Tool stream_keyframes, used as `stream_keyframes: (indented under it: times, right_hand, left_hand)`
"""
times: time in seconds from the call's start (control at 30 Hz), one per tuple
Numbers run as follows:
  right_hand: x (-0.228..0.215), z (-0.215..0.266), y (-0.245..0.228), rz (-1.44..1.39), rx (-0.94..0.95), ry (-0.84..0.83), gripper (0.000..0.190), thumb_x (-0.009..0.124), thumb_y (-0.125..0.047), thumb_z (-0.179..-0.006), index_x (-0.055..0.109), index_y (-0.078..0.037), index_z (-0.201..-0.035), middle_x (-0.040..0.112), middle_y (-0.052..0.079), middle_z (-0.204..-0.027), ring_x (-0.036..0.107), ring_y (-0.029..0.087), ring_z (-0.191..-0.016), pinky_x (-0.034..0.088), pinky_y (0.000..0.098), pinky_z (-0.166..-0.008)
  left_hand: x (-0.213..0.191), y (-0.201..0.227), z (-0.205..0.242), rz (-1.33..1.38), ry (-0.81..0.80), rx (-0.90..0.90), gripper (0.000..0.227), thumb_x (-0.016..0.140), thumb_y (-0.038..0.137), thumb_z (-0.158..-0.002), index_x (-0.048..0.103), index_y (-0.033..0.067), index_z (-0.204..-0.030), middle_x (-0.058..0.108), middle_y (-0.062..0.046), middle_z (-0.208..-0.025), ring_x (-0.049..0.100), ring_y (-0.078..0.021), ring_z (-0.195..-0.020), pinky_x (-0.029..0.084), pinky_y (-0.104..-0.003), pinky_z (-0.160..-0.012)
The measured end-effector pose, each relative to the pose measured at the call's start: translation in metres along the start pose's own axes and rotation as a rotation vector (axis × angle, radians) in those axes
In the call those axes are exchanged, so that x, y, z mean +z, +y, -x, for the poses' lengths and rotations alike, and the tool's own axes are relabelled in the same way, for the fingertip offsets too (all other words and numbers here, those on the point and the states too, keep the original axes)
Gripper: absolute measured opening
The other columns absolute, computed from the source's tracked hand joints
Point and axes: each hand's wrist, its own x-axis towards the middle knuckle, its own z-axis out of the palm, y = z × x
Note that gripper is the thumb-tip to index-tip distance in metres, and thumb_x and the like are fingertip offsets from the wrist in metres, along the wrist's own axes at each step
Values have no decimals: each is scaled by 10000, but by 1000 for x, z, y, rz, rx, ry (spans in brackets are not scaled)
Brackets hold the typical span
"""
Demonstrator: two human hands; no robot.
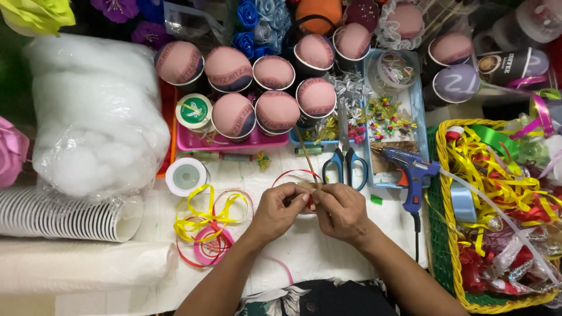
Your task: Tying thin red ribbons onto small cardboard tags and trimming the ends with scissors.
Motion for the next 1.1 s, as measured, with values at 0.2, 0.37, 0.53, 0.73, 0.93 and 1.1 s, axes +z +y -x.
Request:
stream_keyframes:
  times: [0.2,0.37,0.53,0.73,0.93,1.1]
  right_hand:
    - [1,-7,0,-48,42,9,87,684,-35,-887,726,-109,-903,628,57,-743,599,211,-532,508,311,-470]
    - [3,-5,4,-141,98,-7,101,699,-17,-875,723,-114,-895,644,55,-733,619,201,-549,516,299,-476]
    - [-1,-15,-2,-281,221,2,105,677,2,-889,723,-93,-893,654,49,-721,620,194,-553,518,282,-489]
    - [-7,-24,-11,-466,401,-36,195,587,-8,-968,769,-37,-1030,691,102,-823,575,189,-556,510,308,-488]
    - [-6,-20,-11,-461,428,-55,184,604,-34,-978,769,-30,-1058,683,114,-825,546,188,-552,484,309,-478]
    - [-5,-11,-7,-410,402,-61,142,632,-19,-952,757,-24,-1019,668,116,-801,568,215,-509,498,325,-436]
  left_hand:
    - [1,7,-1,-19,13,9,170,709,90,-954,771,-65,-986,679,-148,-776,692,-162,-751,631,-307,-665]
    - [0,6,-6,-5,34,10,173,702,71,-954,756,-92,-984,661,-154,-763,678,-167,-741,627,-317,-671]
    - [-2,5,-5,-13,49,46,165,701,74,-959,756,-80,-983,667,-127,-746,694,-151,-720,618,-291,-671]
    - [-5,16,-2,-130,77,154,136,688,49,-963,760,-65,-979,662,-130,-731,719,-169,-692,618,-299,-630]
    - [-2,28,0,-289,90,254,145,683,90,-977,750,-29,-926,645,-126,-713,696,-197,-686,569,-327,-631]
    - [-1,24,-3,-312,96,257,176,663,121,-997,747,-17,-928,649,-117,-694,680,-192,-680,559,-323,-637]
